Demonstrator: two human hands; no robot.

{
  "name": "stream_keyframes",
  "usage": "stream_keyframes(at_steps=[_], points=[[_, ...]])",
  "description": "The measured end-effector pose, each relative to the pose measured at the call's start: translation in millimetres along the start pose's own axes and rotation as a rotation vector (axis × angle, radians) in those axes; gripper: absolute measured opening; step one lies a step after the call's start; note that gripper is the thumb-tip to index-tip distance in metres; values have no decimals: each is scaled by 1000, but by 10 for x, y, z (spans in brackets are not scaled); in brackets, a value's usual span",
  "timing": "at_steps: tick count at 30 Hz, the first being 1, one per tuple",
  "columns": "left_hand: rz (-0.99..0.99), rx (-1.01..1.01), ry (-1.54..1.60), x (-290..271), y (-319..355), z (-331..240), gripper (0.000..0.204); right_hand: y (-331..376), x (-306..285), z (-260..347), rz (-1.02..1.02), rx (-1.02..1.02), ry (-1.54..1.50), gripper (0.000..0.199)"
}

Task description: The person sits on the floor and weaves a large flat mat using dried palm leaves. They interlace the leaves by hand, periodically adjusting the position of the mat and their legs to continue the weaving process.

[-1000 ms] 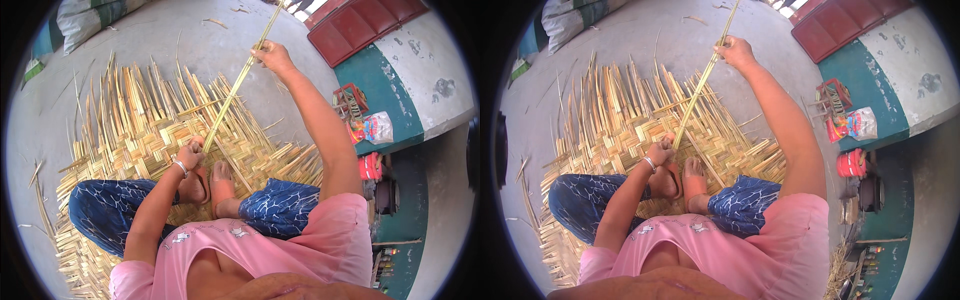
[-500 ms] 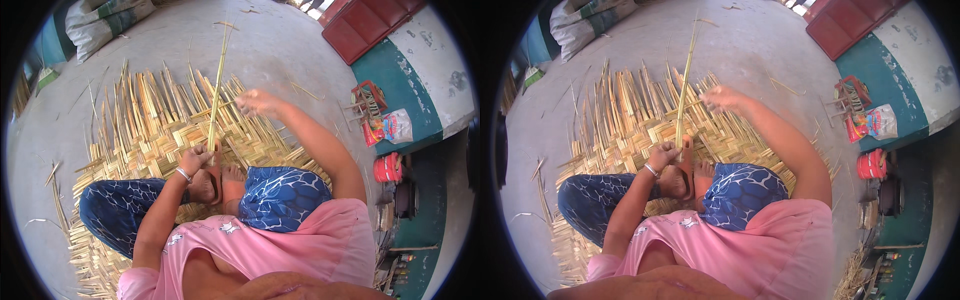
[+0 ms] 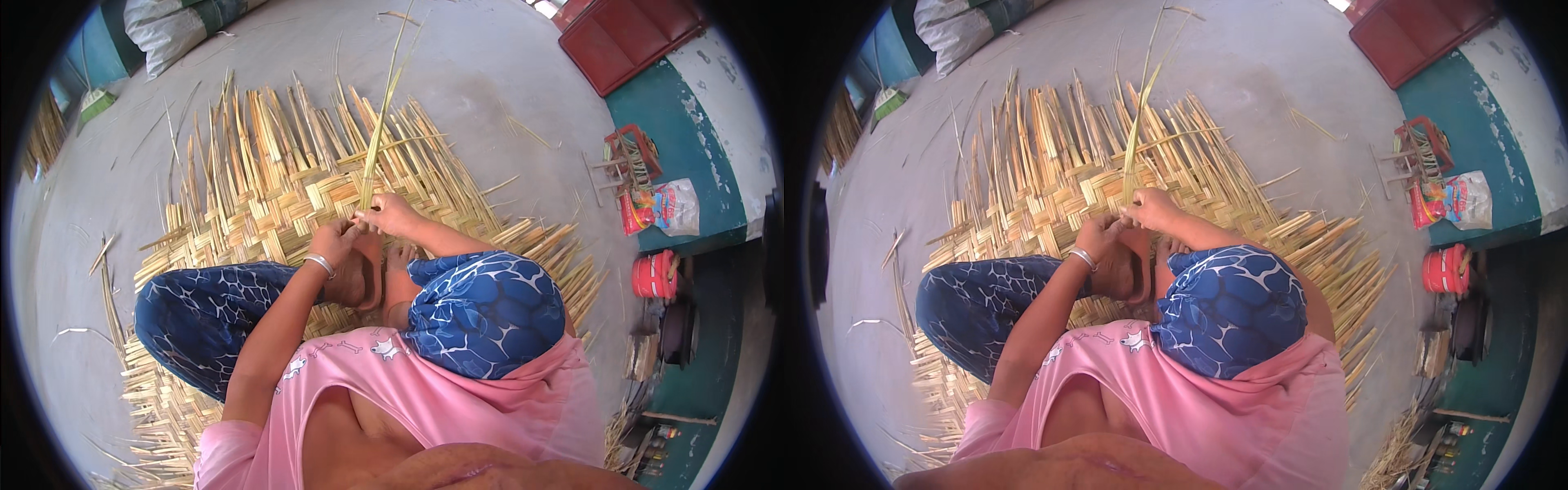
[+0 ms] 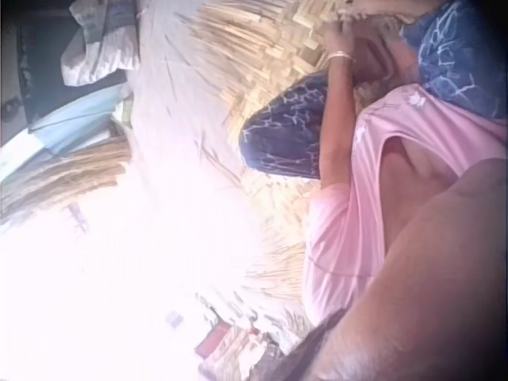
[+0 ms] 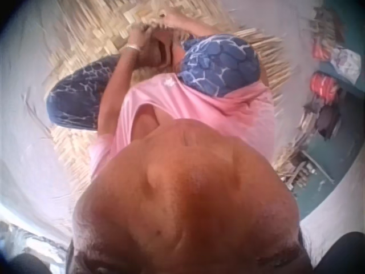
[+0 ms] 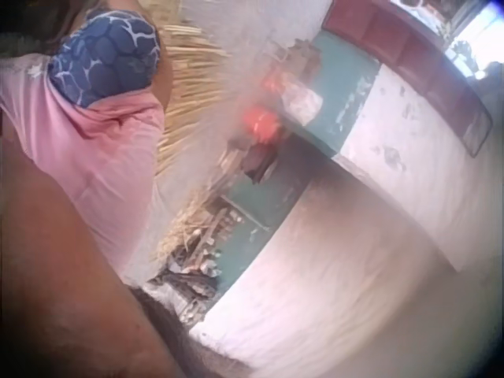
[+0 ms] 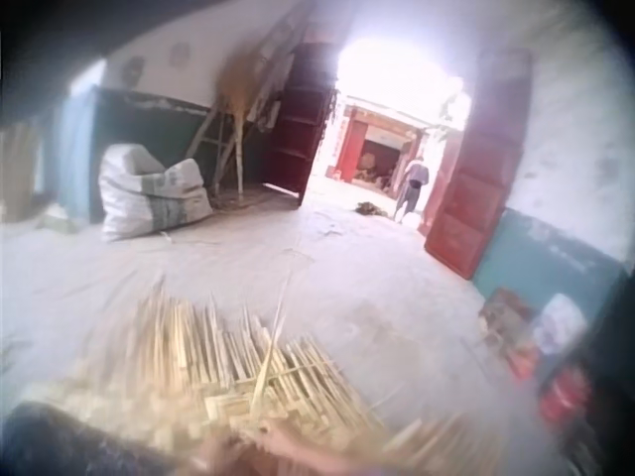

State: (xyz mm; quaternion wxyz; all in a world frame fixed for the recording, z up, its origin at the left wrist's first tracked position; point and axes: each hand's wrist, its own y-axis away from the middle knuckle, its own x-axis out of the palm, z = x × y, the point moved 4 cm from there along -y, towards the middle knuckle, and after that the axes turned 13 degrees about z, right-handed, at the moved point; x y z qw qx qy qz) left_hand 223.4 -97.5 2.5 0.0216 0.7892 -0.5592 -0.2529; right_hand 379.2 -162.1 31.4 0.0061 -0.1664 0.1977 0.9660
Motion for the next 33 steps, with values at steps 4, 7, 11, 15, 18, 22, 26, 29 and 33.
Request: stream_keyframes(at_steps=[4, 7, 11, 15, 18, 22, 26, 29, 33], points=[[318, -344, -523, -8, 318, -61, 73, -204, -291, -81, -190, -24, 104, 41], [434, -306, -463, 183, 538, 97, 76, -312, -502, -92, -167, 41, 71, 36], [677, -370, -530, 464, 1023, -134, 77, -374, -732, -131, -177, 14, 86, 27], [652, -370, -453, 367, 984, 157, 80, -597, -688, -288, -140, 21, 111, 32], [672, -358, -447, 378, 891, 323, 75, -762, -674, -443, -79, 87, 229, 35], [674, -242, -460, 210, 570, 451, 56, -946, -702, -480, -34, -54, 349, 33], [343, -144, -358, -289, -58, 209, 34, -1187, -806, -586, -19, -4, 206, 37], [119, -136, -385, -460, -581, 240, 41, -1491, -825, -750, 54, -66, 257, 34], [83, -252, -509, -494, -1000, 340, 46, -1735, -759, -996, 135, -105, 150, 33]])
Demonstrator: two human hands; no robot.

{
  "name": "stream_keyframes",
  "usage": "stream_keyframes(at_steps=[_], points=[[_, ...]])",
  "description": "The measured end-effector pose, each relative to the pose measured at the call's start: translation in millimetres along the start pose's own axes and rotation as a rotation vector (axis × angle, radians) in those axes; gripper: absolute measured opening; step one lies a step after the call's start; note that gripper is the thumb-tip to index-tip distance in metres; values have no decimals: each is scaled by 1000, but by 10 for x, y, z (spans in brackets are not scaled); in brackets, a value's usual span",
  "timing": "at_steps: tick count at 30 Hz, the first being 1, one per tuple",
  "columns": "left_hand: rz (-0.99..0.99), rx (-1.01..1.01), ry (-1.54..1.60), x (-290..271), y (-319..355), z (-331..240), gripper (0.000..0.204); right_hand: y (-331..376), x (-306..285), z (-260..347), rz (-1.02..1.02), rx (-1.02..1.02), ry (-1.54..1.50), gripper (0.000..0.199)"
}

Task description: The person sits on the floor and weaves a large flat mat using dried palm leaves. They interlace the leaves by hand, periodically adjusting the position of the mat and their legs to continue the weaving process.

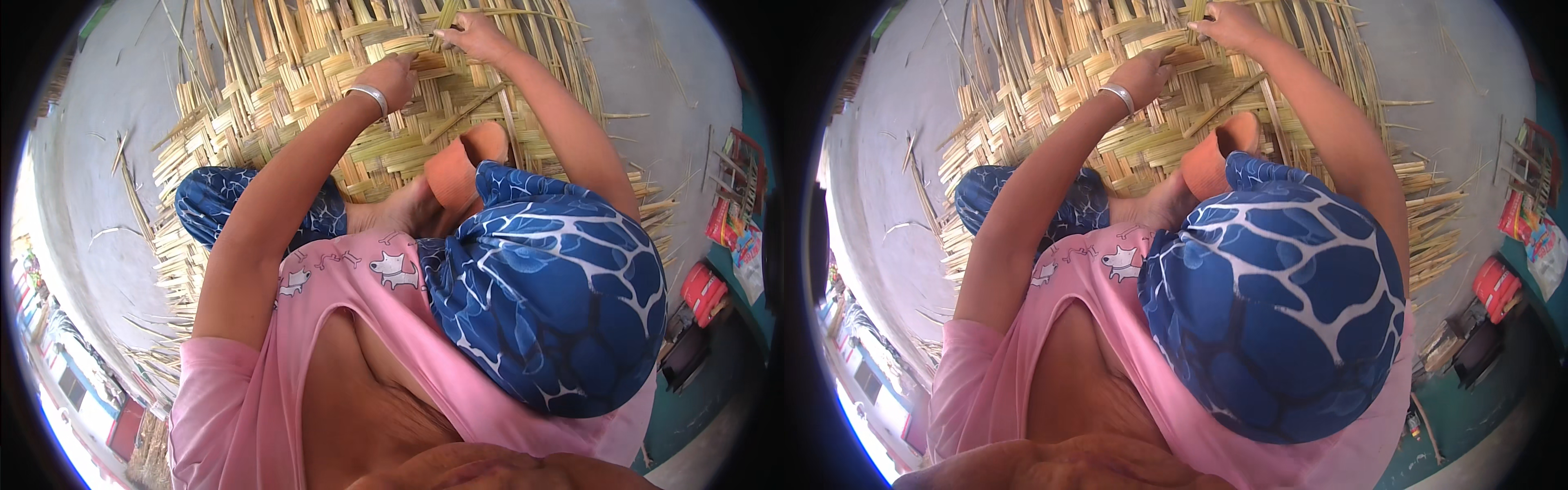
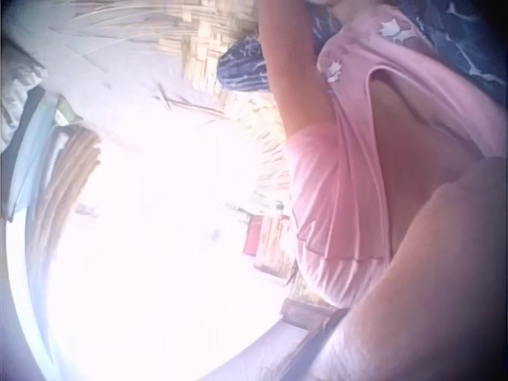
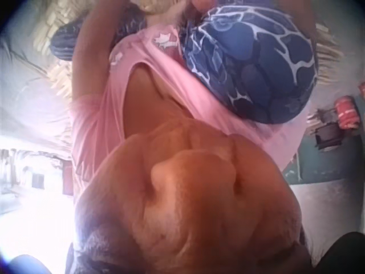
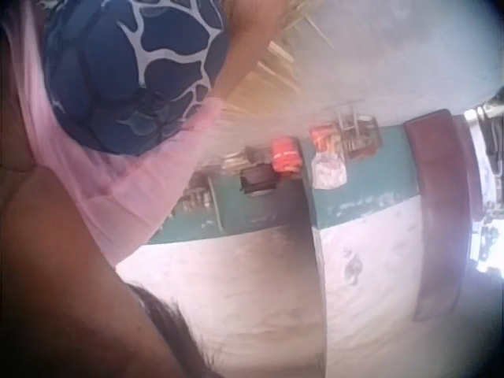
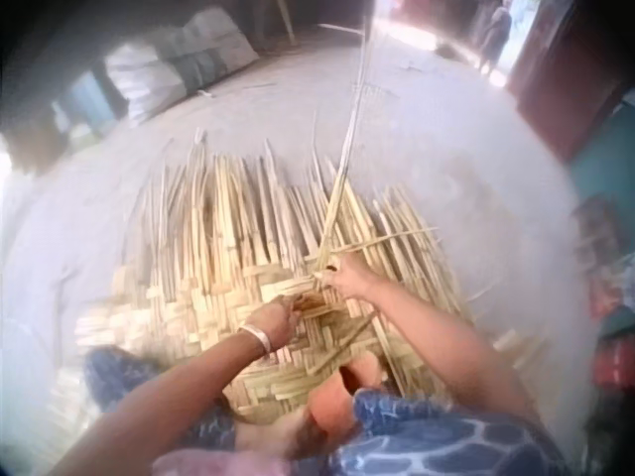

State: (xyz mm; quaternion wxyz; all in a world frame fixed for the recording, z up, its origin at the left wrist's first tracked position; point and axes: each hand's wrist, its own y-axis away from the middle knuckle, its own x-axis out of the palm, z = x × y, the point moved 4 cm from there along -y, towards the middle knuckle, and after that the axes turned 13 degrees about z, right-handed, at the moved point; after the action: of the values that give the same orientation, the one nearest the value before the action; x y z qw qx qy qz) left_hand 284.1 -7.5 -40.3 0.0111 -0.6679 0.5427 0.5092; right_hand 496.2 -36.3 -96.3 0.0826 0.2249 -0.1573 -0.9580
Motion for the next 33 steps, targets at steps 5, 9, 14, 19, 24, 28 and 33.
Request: stream_keyframes(at_steps=[5, 9, 14, 19, 24, 28, 33], points=[[0, -18, -65, -30, -4, -91, 44, -27, 26, 17, 32, -56, -412, 24], [52, -91, -77, -8, -75, -214, 44, -60, -11, -35, 64, 64, -404, 24], [65, -161, 49, -49, -251, -236, 46, -40, -18, 14, -59, -47, -361, 26], [-36, -166, 125, -69, -398, -142, 40, 1, -67, 165, 18, 28, -323, 26], [-43, -220, 75, -100, -402, -203, 35, -83, -90, 146, 102, 5, -304, 25], [-51, -227, 78, -62, -427, -178, 35, -108, -114, 125, 162, -10, -326, 24], [-31, -226, 107, 28, -490, -106, 43, -21, -146, 93, 200, 73, -344, 21]])
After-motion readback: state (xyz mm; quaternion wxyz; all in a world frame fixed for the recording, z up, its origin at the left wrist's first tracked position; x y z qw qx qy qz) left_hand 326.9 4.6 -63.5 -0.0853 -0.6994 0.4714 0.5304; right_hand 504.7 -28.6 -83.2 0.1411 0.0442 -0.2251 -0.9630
